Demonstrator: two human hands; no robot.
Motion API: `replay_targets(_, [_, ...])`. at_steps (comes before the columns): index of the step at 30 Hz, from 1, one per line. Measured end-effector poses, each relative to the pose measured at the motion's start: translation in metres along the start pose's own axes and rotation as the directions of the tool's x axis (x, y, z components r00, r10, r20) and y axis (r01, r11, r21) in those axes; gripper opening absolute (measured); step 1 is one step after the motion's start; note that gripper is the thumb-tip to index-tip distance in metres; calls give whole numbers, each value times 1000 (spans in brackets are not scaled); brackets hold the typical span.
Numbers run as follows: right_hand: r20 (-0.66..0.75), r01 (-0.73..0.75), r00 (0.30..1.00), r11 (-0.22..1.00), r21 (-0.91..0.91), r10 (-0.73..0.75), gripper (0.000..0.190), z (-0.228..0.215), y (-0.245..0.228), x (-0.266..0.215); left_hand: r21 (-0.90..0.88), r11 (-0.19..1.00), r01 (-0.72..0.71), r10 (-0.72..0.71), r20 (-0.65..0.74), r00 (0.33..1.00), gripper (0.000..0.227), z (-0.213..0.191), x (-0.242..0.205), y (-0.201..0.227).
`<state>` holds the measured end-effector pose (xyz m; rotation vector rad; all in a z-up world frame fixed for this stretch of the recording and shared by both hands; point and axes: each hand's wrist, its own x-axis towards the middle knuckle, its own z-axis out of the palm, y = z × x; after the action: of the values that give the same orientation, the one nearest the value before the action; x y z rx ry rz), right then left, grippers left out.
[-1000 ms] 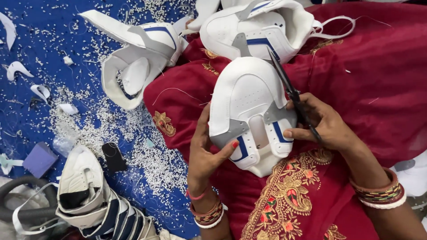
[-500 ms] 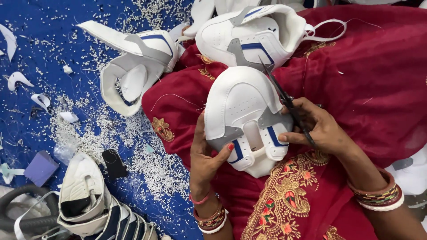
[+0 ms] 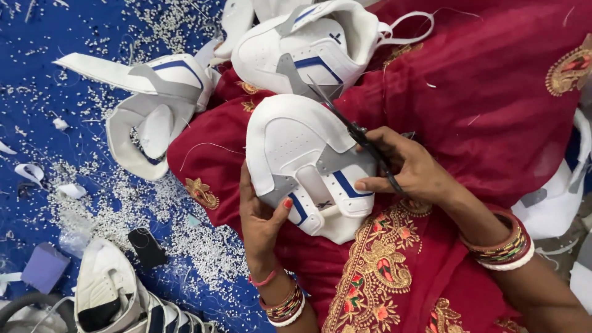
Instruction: The person trims excess material from shoe uppers using scissors.
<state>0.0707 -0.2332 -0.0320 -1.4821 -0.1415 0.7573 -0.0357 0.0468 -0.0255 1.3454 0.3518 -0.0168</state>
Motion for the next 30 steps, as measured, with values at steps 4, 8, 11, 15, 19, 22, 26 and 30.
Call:
replay_targets(4, [-11,-64,998,998,3,64,62,-2,1,-1,3,1000,10,-10,10,1000,98,3,2,3])
replay_targets(8, [-14,-22,1000,999,-32,21,61,-4,2,-1,-41,998,40,-39,10,999,97,0,3,1])
replay_targets(11, [-19,5,1000,999,-38,-5,57,-6,5,-2,-57,997,61,-60,11,998,94,-1,4,3])
replay_targets(15, [-18,18,1000,1000,-5,-18,50,-8,7,-2,-34,999,37,-36,27,999,90,-2,5,2])
replay_targets(19, [-4,8,1000,998,61,-8,47,-11,14,-3,-69,995,65,-65,10,998,87,-7,3,-4])
replay_targets(22, [-16,16,1000,999,47,-15,47,-12,17,-1,-74,992,99,-100,-18,995,88,-7,2,-2])
replay_targets(26, [-42,56,998,993,101,-52,46,-9,19,-1,-138,987,88,-86,22,996,86,-11,1,-6])
replay_targets(30, [-94,5,996,997,79,3,48,-8,15,-1,-90,993,73,-77,-39,996,84,7,6,17])
